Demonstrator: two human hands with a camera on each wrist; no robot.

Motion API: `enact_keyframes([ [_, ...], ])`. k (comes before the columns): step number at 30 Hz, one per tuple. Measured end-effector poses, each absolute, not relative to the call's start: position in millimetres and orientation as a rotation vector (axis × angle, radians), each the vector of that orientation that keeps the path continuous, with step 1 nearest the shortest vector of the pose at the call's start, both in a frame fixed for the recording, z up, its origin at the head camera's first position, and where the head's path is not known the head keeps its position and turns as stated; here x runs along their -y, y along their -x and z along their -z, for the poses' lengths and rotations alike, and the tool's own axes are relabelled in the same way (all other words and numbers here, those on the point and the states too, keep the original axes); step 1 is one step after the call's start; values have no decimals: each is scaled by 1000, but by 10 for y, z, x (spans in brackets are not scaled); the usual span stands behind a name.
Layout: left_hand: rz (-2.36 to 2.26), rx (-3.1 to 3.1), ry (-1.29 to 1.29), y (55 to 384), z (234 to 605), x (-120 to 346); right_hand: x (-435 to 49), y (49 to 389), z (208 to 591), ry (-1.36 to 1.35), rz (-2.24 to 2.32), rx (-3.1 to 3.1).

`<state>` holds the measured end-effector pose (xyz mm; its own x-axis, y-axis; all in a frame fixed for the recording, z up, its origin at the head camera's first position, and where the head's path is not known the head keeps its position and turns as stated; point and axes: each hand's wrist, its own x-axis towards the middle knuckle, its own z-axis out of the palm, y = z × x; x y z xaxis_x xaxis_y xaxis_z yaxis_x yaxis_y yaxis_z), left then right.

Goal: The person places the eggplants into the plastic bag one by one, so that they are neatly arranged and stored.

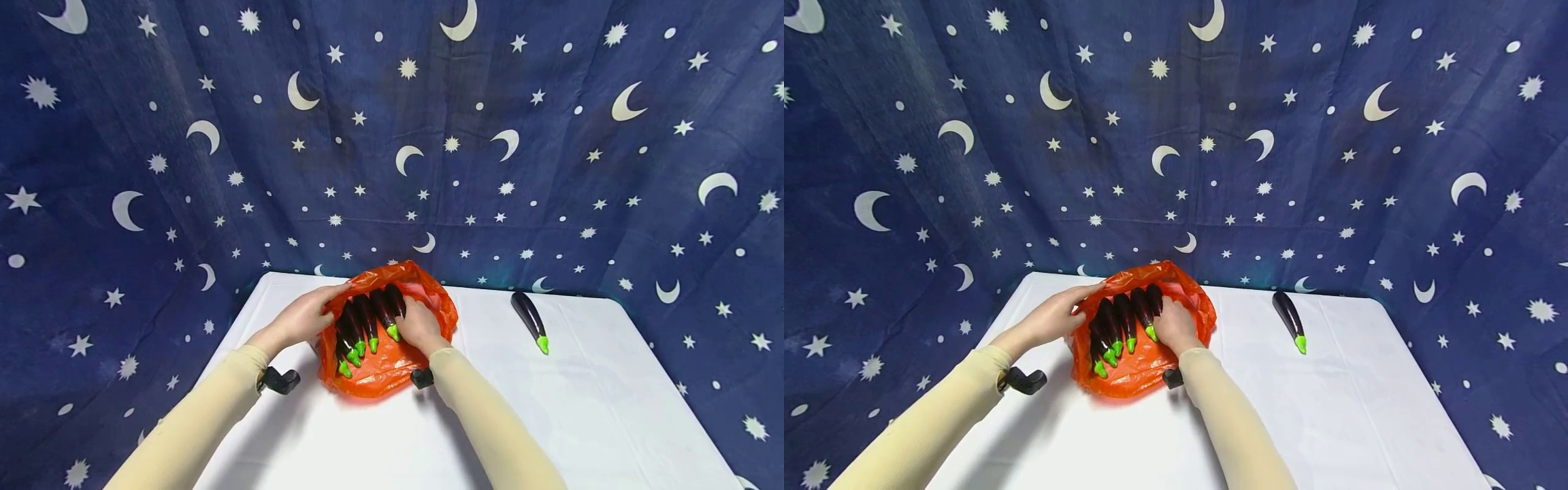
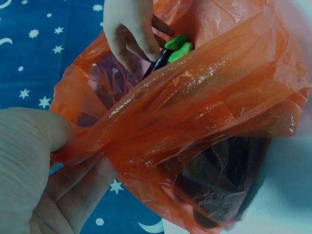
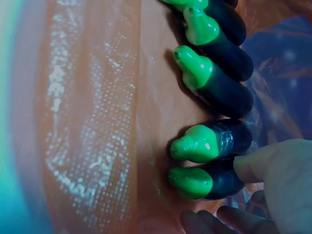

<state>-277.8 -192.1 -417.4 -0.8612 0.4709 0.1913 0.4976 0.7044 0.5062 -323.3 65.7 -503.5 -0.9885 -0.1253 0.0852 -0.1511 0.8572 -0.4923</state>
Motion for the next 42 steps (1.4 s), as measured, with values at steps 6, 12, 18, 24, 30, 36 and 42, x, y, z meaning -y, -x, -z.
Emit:
enact_keyframes([
  [6, 875, 2864, 807, 2773, 4146, 1918, -674, 3207, 4985, -267, -801, 2978],
  [12, 891, 2870, 807, 2767, 4150, 1915, -720, 3115, 4917, -318, -830, 2946],
  [18, 881, 2880, 794, 2777, 4165, 1911, -832, 2983, 4816, -414, -808, 2908],
  [24, 891, 2881, 799, 2787, 4150, 1897, -1022, 2842, 4665, -471, -877, 2819],
  [30, 891, 2875, 805, 2779, 4161, 1896, -1353, 2744, 4509, -533, -908, 2687],
  [36, 887, 2887, 795, 2780, 4176, 1896, -1779, 2761, 4426, -450, -921, 2656],
  [42, 869, 2885, 786, 2789, 4214, 1918, -2211, 2816, 4429, -328, -851, 2670],
])
